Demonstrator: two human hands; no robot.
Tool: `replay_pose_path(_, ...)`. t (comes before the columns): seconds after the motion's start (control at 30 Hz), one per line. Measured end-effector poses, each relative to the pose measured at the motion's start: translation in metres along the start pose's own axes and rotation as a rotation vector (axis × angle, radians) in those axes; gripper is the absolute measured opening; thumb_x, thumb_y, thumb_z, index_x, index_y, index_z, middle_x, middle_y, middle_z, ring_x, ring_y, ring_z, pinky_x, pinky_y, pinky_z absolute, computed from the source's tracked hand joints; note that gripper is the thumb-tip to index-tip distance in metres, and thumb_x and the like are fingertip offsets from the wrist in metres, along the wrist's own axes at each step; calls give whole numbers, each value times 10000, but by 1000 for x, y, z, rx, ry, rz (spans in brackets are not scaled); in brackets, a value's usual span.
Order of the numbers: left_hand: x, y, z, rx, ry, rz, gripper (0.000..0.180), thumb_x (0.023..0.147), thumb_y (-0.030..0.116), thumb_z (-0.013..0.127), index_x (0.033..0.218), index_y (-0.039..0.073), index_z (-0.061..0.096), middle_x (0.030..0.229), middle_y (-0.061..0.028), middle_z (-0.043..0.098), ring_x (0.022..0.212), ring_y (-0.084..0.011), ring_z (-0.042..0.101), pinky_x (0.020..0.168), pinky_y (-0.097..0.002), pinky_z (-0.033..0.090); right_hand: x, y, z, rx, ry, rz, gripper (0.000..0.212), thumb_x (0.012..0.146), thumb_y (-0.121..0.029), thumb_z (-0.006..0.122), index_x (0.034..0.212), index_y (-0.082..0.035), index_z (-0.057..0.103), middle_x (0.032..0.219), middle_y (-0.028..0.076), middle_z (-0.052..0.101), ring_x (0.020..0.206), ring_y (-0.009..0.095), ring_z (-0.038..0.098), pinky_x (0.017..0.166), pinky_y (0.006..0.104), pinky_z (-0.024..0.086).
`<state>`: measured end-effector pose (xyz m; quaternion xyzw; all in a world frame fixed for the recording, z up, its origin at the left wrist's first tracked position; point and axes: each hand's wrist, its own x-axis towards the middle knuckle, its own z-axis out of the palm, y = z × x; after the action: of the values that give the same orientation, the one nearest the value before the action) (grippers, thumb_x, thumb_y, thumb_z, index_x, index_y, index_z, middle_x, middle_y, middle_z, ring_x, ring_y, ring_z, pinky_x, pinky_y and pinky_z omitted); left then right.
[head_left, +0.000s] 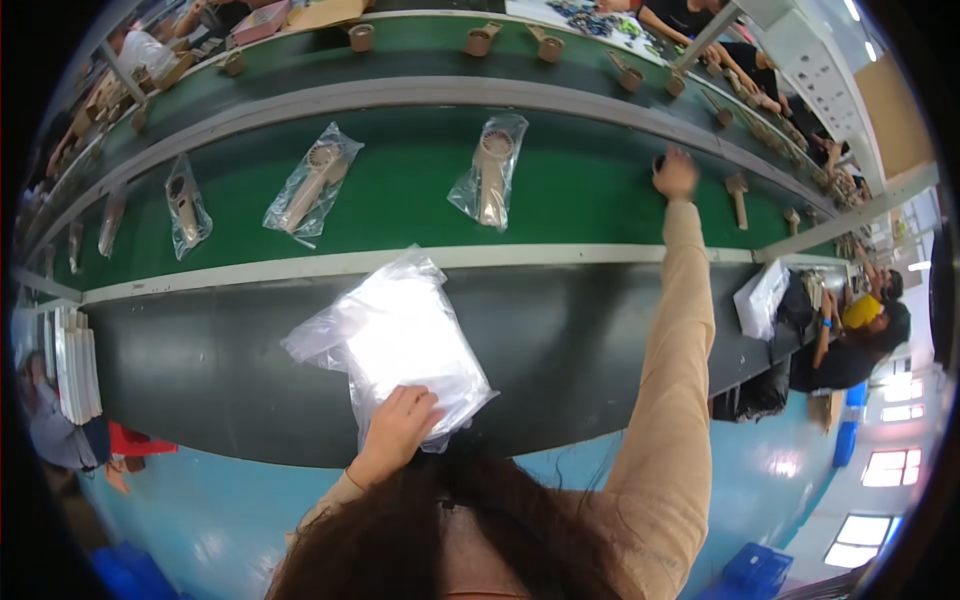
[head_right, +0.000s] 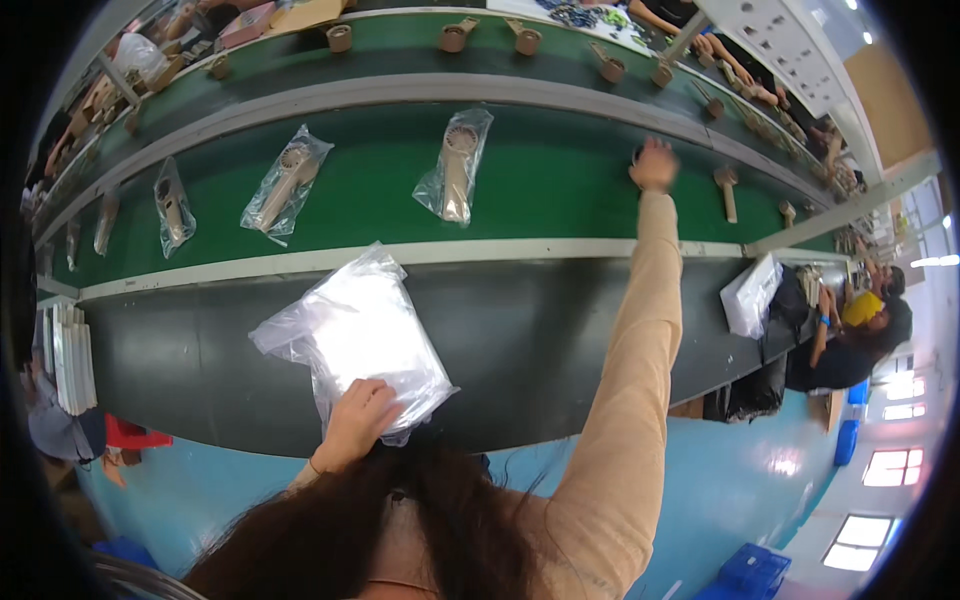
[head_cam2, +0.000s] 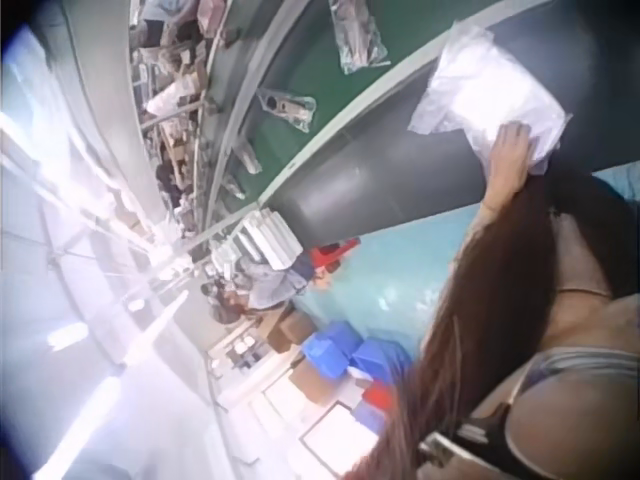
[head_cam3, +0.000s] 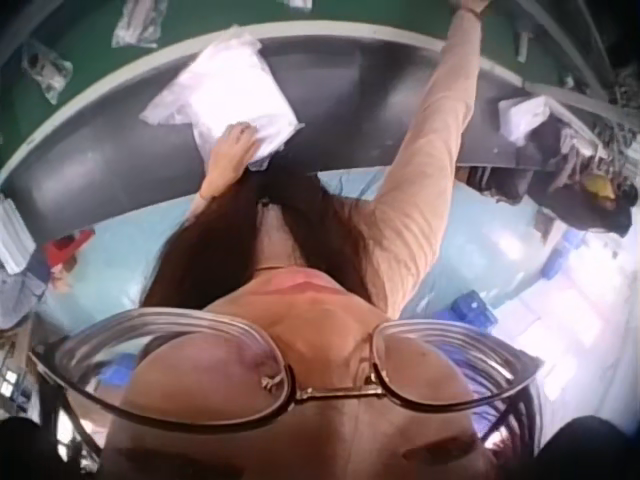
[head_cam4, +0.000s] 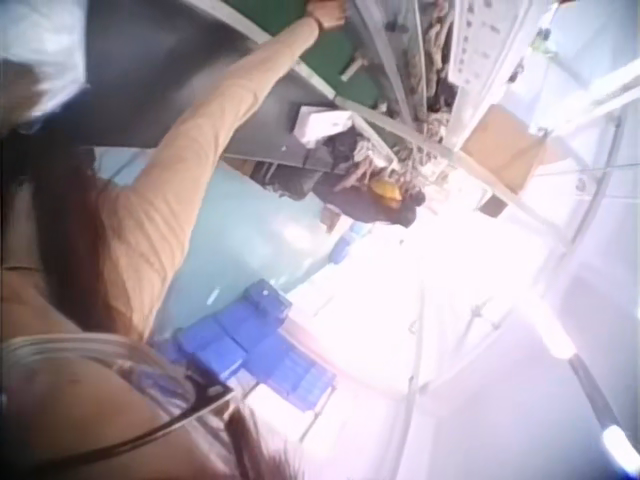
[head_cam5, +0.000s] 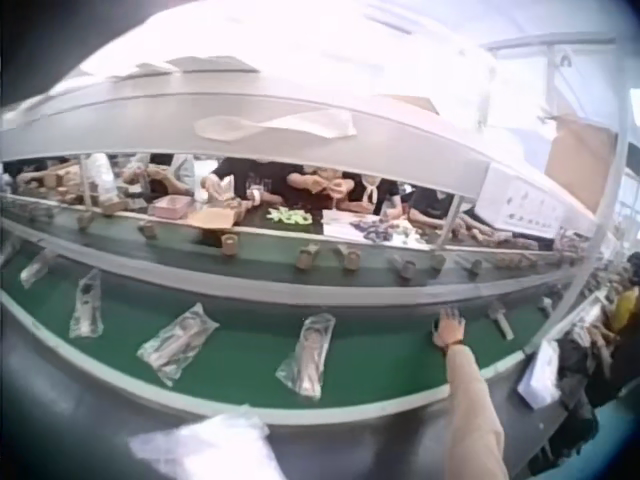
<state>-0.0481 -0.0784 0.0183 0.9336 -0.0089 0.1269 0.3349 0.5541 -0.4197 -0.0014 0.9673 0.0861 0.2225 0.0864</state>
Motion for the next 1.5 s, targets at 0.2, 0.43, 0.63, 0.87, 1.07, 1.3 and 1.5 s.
replay_pose_path(0.2, -9, -1, 21, 99, -49, -49, 195, 815, 111, 687, 984, 30, 634, 991, -106, 606, 919, -299, 581, 778, -385, 493, 8, 11, 2, 61, -368, -74, 745, 678, -275, 765, 1353, -221, 455, 1313, 124, 478, 1197, 365, 511, 947, 542, 435)
replay_pose_path(0.43, -8, 1, 20, -103, 39, -204, 129, 866, 104, 627, 951, 10, 653, 910, -155, 644, 859, -335, 605, 754, -405, 490, 16, 21, -35, 590, -94, -140, 670, 542, -346, 849, 1051, -70, 511, 975, 177, 611, 893, 380, 621, 785, 448, 507)
replay_pose_path(0.63, 10, -12, 11, -440, 143, -416, 125, 921, 79, 572, 1011, -7, 586, 802, -138, 652, 725, -269, 642, 668, -345, 496, -81, -31, -138, 1232, -350, 20, 555, 790, -396, 772, 1114, 26, 612, 947, 41, 640, 858, 114, 584, 753, 253, 459)
replay_pose_path(0.87, 1, -24, 10, -432, 54, -236, 93, 878, 25, 594, 949, -4, 648, 874, -95, 667, 787, -171, 633, 715, -285, 514, -280, -92, -186, 2112, -834, 553, 486, 939, -442, 582, 1210, -42, 533, 1152, 121, 591, 1044, 250, 600, 895, 399, 537)
replay_pose_path(1.07, -4, -12, 4, -353, 96, -129, 260, 803, 37, 651, 1061, 24, 672, 925, -106, 662, 747, -211, 635, 684, -304, 513, -415, -133, -265, 1921, -537, 386, 438, 943, -255, 548, 1281, 20, 499, 1246, 150, 555, 1103, 231, 559, 965, 383, 459)
replay_pose_path(1.3, -13, -8, -6, -414, 25, -190, 291, 839, 23, 615, 1127, 34, 651, 971, -100, 690, 810, -204, 645, 699, -301, 524, -481, -184, -301, 1349, 117, 269, 514, 805, -150, 749, 1225, 20, 507, 1143, 86, 566, 1032, 184, 532, 930, 311, 415)
replay_pose_path(1.5, -17, 3, -13, -218, 67, -232, 278, 874, 38, 585, 1147, 74, 626, 852, -127, 704, 756, -225, 686, 689, -310, 533, -497, -192, -298, 1532, 94, 555, 484, 817, -146, 725, 1217, 19, 509, 1117, 84, 569, 1017, 181, 529, 921, 317, 417)
